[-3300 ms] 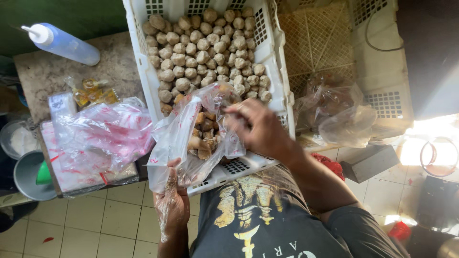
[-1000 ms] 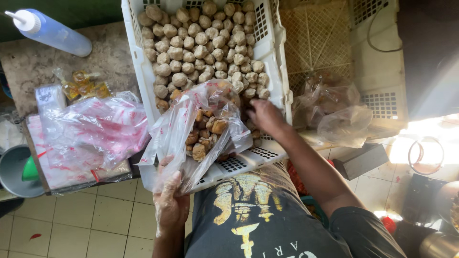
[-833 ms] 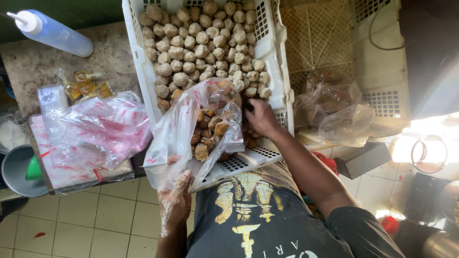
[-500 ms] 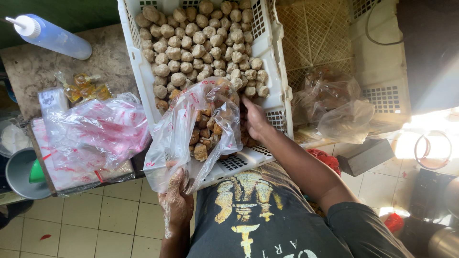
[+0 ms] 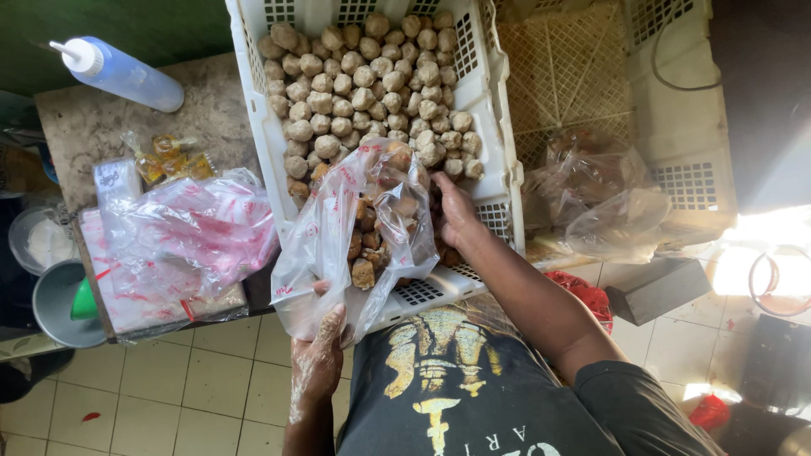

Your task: The person holds open a clear plastic bag and picks fried food pieces one at a time from a white plastic crate, placing them into the bag. They occasionally reposition the bag and continue filling it with pieces from the crate.

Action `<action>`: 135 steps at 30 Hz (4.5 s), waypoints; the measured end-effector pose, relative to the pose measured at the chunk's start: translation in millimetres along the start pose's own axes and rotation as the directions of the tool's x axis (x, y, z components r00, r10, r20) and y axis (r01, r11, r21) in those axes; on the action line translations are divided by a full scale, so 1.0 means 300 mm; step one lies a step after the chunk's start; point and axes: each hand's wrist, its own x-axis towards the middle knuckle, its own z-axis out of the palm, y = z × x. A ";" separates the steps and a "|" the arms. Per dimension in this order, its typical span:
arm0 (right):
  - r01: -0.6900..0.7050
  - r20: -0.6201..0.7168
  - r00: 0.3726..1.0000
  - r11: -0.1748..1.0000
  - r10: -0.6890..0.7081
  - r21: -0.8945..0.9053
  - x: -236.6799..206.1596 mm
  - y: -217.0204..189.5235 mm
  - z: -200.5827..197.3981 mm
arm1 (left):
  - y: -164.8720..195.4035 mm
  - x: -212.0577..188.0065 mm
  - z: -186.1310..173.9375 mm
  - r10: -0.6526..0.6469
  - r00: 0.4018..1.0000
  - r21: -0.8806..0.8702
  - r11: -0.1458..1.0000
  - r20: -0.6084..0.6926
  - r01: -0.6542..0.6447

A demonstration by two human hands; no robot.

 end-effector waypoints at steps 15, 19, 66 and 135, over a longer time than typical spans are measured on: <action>0.294 0.104 0.945 0.945 -0.310 0.147 -0.252 -0.007 -0.140 | 0.017 0.013 0.033 0.025 0.998 -0.095 0.995 -0.052 -0.030; 0.338 0.553 0.760 0.934 -0.341 0.112 -0.409 -0.024 -0.022 | 0.018 0.021 0.051 0.115 0.993 -0.143 0.983 -0.026 -0.118; 0.338 0.393 0.919 -0.581 0.034 -0.740 -0.150 0.006 -0.261 | 0.154 -0.021 0.142 -0.117 0.993 -0.333 0.935 0.029 0.120; 0.907 0.873 0.405 0.000 -0.271 -0.421 -0.621 -0.222 0.121 | 0.054 -0.012 0.129 -0.034 0.999 -0.284 0.958 -0.001 0.032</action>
